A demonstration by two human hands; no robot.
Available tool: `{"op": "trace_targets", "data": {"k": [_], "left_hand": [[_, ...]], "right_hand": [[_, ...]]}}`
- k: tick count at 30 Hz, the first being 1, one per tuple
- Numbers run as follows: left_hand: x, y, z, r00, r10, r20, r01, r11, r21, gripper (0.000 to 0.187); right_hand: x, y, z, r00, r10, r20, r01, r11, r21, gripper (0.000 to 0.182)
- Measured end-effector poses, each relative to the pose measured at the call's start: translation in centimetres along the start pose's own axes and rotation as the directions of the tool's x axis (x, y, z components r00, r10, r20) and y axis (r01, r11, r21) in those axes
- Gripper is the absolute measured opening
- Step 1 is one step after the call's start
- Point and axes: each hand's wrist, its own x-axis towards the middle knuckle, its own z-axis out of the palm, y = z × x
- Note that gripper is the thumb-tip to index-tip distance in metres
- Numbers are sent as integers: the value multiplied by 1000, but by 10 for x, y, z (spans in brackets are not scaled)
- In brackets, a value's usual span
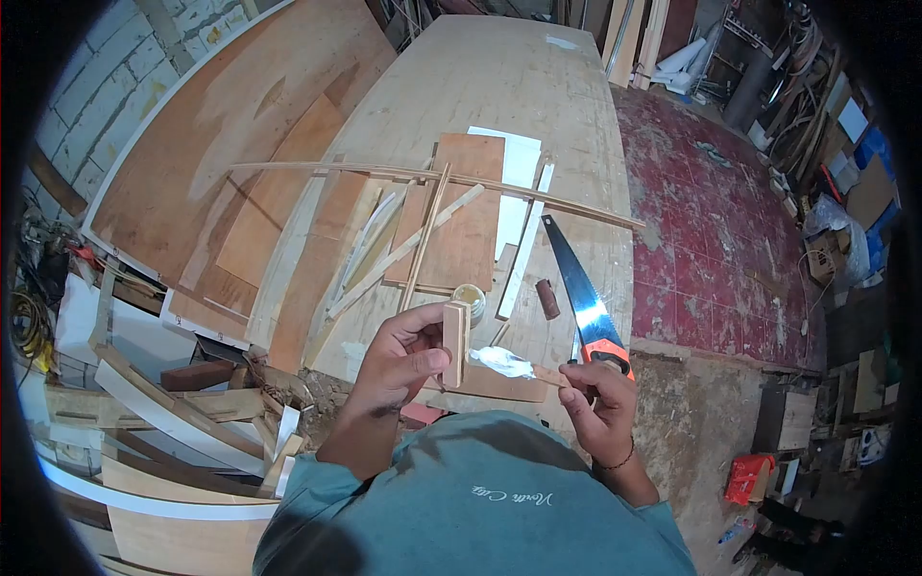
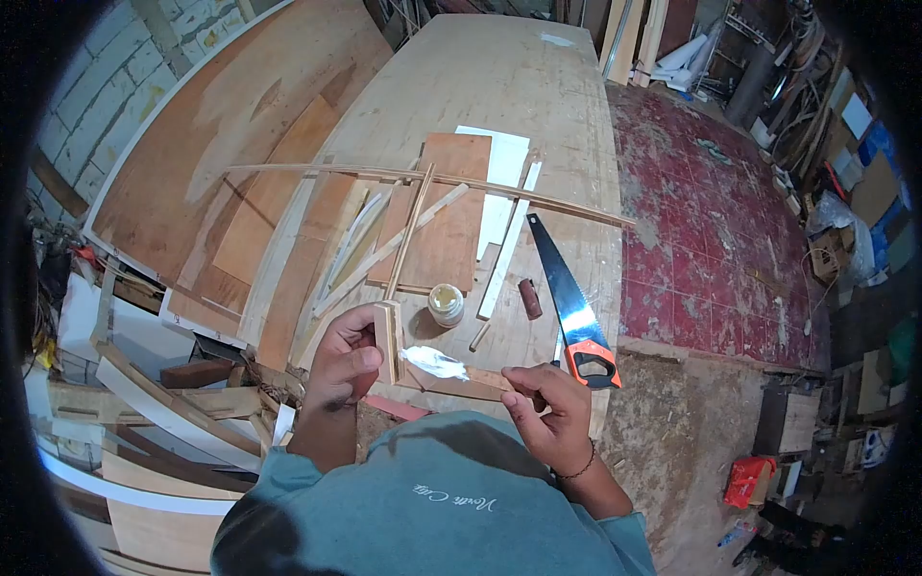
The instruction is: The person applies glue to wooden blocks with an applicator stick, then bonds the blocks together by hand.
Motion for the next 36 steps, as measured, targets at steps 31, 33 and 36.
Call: {"op": "trace_targets", "data": {"k": [31, 33, 36], "left_hand": [[-14, -82, -73, 909, -147, -389, 160, 987, 2, 29], [-20, -80, -73, 900, -187, -393, 169, 982, -78, 29], [-24, -81, -73, 900, -231, -369, 174, 968, -183, 29]], "right_hand": [[12, 82, 51, 896, 404, 187, -433, 698, 570, 25], [15, 82, 56, 878, 418, 233, -473, 682, 558, 23], [20, 84, 68, 850, 419, 318, -526, 660, 537, 18]]}}
